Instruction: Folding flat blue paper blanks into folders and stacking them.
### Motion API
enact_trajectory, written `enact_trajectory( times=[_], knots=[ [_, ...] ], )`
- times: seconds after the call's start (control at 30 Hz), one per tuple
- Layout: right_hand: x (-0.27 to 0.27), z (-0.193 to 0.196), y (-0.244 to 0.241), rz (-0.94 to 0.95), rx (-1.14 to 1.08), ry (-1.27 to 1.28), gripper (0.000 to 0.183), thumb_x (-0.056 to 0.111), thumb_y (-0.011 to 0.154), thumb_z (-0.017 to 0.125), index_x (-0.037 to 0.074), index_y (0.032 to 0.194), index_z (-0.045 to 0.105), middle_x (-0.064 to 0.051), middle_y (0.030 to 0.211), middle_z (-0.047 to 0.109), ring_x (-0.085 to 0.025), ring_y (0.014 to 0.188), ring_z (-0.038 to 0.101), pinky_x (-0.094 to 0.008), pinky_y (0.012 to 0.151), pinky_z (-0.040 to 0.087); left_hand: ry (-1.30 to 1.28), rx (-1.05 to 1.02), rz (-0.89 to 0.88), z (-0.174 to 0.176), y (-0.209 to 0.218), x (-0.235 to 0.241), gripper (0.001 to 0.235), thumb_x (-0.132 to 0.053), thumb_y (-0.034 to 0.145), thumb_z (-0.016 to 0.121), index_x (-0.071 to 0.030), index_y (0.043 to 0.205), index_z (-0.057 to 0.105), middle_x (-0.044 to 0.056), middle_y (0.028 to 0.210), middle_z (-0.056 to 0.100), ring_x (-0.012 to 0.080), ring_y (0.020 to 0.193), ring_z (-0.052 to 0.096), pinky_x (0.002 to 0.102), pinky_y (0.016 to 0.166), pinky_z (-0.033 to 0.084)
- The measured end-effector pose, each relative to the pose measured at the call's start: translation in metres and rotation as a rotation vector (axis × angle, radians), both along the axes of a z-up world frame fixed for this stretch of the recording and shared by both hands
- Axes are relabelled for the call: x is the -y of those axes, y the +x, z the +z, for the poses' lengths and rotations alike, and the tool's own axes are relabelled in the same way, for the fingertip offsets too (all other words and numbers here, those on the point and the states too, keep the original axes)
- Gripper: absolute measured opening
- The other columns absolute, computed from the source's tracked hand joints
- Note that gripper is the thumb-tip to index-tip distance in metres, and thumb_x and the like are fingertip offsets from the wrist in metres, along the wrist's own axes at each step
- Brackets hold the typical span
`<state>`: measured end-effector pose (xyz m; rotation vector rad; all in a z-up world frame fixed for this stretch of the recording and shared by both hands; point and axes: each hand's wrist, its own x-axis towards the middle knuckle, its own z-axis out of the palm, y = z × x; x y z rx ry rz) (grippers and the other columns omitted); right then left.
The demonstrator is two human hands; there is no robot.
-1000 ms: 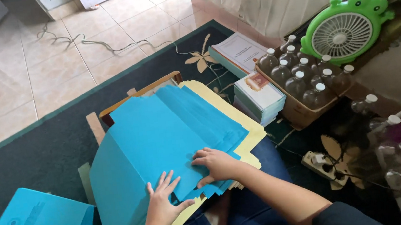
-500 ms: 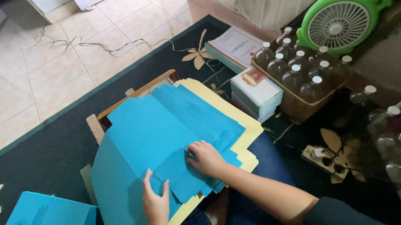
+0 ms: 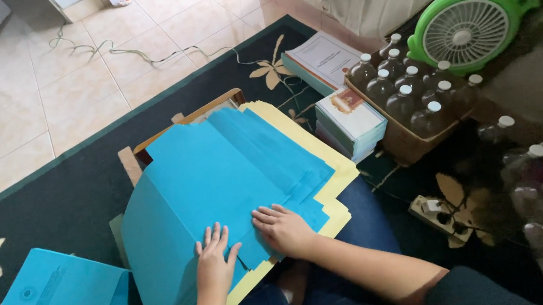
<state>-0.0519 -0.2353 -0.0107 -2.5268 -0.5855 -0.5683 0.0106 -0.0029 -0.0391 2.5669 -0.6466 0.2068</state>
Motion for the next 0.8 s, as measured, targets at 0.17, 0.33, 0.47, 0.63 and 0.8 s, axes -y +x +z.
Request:
enact_trajectory(
  times=[0.17, 0.33, 0.47, 0.63, 0.8],
  knots=[
    [-0.023, -0.011, 0.0, -0.015, 0.024, -0.179, 0.049, 0.032, 0.097, 0.06, 0.0, 0.133, 0.064, -0.015, 0.145, 0.061, -0.03, 0.137, 0.054, -0.051, 0.122, 0.028, 0.186, 0.049, -0.006, -0.005, 0.004, 0.002, 0.053, -0.039, 0.089, 0.068, -0.013, 0.135, 0.065, 0.008, 0.152, 0.054, 0.0319, 0.144, 0.047, 0.055, 0.116, 0.035],
    [-0.021, -0.01, 0.001, 0.017, -0.06, -0.132, 0.044, 0.029, 0.098, 0.06, 0.002, 0.133, 0.065, -0.011, 0.147, 0.06, -0.027, 0.14, 0.052, -0.051, 0.121, 0.03, 0.334, 0.197, 0.017, -0.019, 0.007, 0.008, 0.051, -0.038, 0.09, 0.066, -0.012, 0.133, 0.064, 0.008, 0.148, 0.058, 0.0299, 0.139, 0.053, 0.047, 0.111, 0.043],
    [-0.013, -0.003, 0.002, -0.022, -0.125, 0.024, 0.041, 0.025, 0.094, 0.066, 0.005, 0.13, 0.066, -0.011, 0.145, 0.061, -0.029, 0.137, 0.054, -0.05, 0.117, 0.035, 0.434, 0.389, -0.062, -0.024, 0.006, 0.012, 0.048, -0.032, 0.093, 0.062, -0.004, 0.132, 0.061, 0.024, 0.142, 0.059, 0.0397, 0.132, 0.058, 0.048, 0.105, 0.047],
    [0.015, 0.011, 0.016, -0.284, -0.031, 0.135, 0.031, 0.026, 0.094, 0.068, 0.004, 0.116, 0.067, -0.022, 0.146, 0.053, -0.04, 0.135, 0.05, -0.051, 0.118, 0.035, 0.587, 0.299, -0.079, -0.029, 0.008, 0.012, 0.059, -0.018, 0.086, 0.055, -0.002, 0.143, 0.048, 0.028, 0.147, 0.052, 0.0428, 0.136, 0.053, 0.053, 0.106, 0.046],
    [0.043, 0.023, 0.031, -0.462, 0.05, 0.198, 0.03, 0.025, 0.094, 0.07, 0.002, 0.115, 0.069, -0.02, 0.139, 0.056, -0.036, 0.126, 0.055, -0.044, 0.107, 0.046, 0.521, 0.205, -0.046, -0.009, 0.001, 0.025, 0.059, -0.016, 0.086, 0.058, 0.0, 0.143, 0.049, 0.027, 0.149, 0.052, 0.042, 0.138, 0.052, 0.055, 0.108, 0.046]
  ],
)
